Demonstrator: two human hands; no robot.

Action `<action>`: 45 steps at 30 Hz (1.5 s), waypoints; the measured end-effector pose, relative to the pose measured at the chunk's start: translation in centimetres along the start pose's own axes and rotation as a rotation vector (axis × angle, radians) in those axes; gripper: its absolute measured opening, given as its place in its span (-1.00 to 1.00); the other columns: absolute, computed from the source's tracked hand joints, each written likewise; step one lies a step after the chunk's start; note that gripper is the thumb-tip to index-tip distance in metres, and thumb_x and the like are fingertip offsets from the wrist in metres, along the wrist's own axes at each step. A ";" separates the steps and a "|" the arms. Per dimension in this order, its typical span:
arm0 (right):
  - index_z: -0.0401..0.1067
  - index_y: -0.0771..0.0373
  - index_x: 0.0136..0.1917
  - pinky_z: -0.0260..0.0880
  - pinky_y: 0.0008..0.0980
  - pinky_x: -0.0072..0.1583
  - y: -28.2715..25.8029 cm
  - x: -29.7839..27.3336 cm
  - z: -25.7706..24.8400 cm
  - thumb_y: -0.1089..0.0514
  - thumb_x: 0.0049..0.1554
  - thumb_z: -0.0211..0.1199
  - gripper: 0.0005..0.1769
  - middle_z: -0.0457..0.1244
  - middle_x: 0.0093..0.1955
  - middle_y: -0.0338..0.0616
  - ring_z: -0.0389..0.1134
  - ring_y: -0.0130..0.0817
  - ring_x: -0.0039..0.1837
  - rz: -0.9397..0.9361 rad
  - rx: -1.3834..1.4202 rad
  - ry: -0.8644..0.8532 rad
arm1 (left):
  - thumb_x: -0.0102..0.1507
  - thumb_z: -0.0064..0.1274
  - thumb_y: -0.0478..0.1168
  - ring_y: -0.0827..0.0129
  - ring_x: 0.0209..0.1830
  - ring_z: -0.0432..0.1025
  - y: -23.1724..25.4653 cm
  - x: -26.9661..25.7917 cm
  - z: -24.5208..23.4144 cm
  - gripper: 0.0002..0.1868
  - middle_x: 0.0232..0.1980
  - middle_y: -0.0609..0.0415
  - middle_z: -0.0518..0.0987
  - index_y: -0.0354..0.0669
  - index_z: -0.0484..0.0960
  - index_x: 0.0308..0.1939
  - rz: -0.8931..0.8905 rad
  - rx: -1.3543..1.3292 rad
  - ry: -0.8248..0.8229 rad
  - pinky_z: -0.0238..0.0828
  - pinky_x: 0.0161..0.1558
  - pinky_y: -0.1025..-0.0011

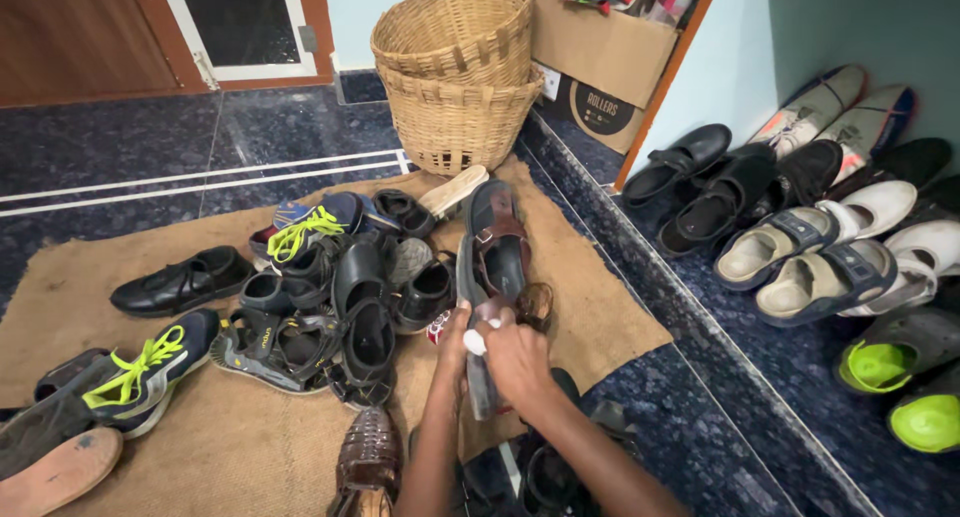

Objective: The person is cleaning a pair of sandals with a white cloth. They wipe the straps and the sole of the sandals, then place them on a shelf.

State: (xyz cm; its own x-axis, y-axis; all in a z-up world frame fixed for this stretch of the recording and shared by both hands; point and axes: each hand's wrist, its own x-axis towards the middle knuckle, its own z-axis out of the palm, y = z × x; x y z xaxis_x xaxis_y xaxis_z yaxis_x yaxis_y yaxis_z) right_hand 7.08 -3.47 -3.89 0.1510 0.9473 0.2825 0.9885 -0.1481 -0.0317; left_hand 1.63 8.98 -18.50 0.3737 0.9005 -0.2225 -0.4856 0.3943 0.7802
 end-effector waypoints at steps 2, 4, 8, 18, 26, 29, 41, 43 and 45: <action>0.53 0.03 -0.01 0.47 -0.02 -0.16 -0.4 -1.5 -0.4 0.16 0.14 0.13 -0.81 0.31 0.01 0.09 0.47 0.03 -0.15 -0.014 0.020 0.024 | 0.24 0.12 0.11 0.43 -0.05 0.52 -1.3 1.3 -0.6 -0.49 0.03 0.13 0.64 -0.11 0.60 0.14 0.045 0.004 -0.006 0.47 -0.04 0.45; 0.53 0.04 0.00 0.47 -0.01 -0.18 -1.1 -3.0 -1.0 0.18 0.11 0.15 -0.79 0.30 0.02 0.11 0.46 0.04 -0.16 -0.029 0.061 0.026 | 0.26 0.10 0.14 0.45 -0.10 0.49 -2.7 3.4 -1.4 -0.48 -0.02 0.12 0.63 -0.15 0.63 0.12 0.069 0.117 0.037 0.45 -0.06 0.46; 0.52 0.08 0.01 0.48 -0.04 -0.18 -1.9 -5.9 -2.4 0.18 0.10 0.17 -0.80 0.30 0.00 0.10 0.46 0.03 -0.13 -0.056 0.086 -0.019 | 0.38 0.02 0.22 0.34 -0.28 0.47 -3.1 6.1 -2.1 -0.44 -0.17 0.06 0.59 -0.27 0.62 0.00 -0.016 0.045 -0.027 0.45 -0.24 0.35; 0.52 0.09 -0.03 0.50 -0.12 -0.23 -2.0 1.0 1.3 0.17 0.12 0.18 -0.84 0.33 -0.03 0.09 0.47 -0.03 -0.19 -0.011 0.012 0.153 | 0.33 -0.01 0.27 0.35 -0.38 0.52 1.4 -0.2 -1.4 -0.52 -0.28 0.11 0.61 -0.03 0.63 -0.04 -0.150 -0.191 -0.144 0.48 -0.36 0.36; 0.53 0.03 0.06 0.48 -0.01 -0.10 -3.1 -3.3 -1.4 0.10 0.02 0.26 -0.70 0.33 0.01 0.12 0.45 0.05 -0.07 -0.092 0.092 -0.141 | 0.31 0.02 0.27 0.28 -0.33 0.57 3.2 -3.8 -1.4 -0.47 -0.19 0.05 0.66 -0.09 0.62 -0.01 -0.199 -0.185 -0.111 0.55 -0.27 0.29; 0.53 0.00 0.12 0.48 -0.03 -0.07 -2.9 -2.3 -3.6 0.11 -0.01 0.27 -0.61 0.31 0.10 0.11 0.45 0.04 -0.05 -0.058 0.113 -0.105 | 0.26 -0.05 0.30 0.24 -0.27 0.61 2.8 -4.1 -1.4 -0.40 -0.12 0.01 0.69 -0.09 0.64 0.05 -0.275 -0.208 -0.104 0.59 -0.19 0.27; 0.53 0.00 0.17 0.46 -0.06 0.02 1.5 3.0 0.1 0.12 0.10 0.25 -0.66 0.32 0.05 0.03 0.41 0.00 0.08 0.120 0.066 -0.061 | 0.21 0.02 0.32 0.24 -0.21 0.58 1.5 -3.8 -5.6 -0.33 -0.09 0.01 0.70 -0.11 0.63 0.13 -0.366 -0.186 -0.086 0.55 -0.11 0.21; 0.53 -0.05 0.18 0.43 0.00 0.07 2.5 2.8 -1.1 0.10 0.03 0.30 -0.60 0.31 0.07 0.07 0.40 0.06 0.08 0.129 0.182 -0.066 | 0.19 0.08 0.28 0.28 -0.16 0.57 4.2 -3.7 -6.1 -0.32 -0.04 0.03 0.71 -0.15 0.69 0.14 -0.134 0.327 0.035 0.53 -0.07 0.21; 0.52 -0.09 0.21 0.41 0.01 0.12 2.9 1.6 -1.3 0.09 0.04 0.30 -0.57 0.30 0.10 0.09 0.40 0.08 0.08 0.071 0.184 -0.134 | 0.14 0.15 0.24 0.25 -0.11 0.59 6.0 -3.6 -4.9 -0.31 -0.01 -0.03 0.72 -0.15 0.67 0.17 0.062 0.650 0.157 0.52 -0.02 0.20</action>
State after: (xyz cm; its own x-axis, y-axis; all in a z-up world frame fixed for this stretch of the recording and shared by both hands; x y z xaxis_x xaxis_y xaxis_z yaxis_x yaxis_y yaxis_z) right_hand 10.17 -2.78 -2.30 0.2086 0.9673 0.1441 0.9588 -0.1733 -0.2250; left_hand -6.47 8.95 -15.89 0.2173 0.9533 -0.2099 0.0907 0.1944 0.9767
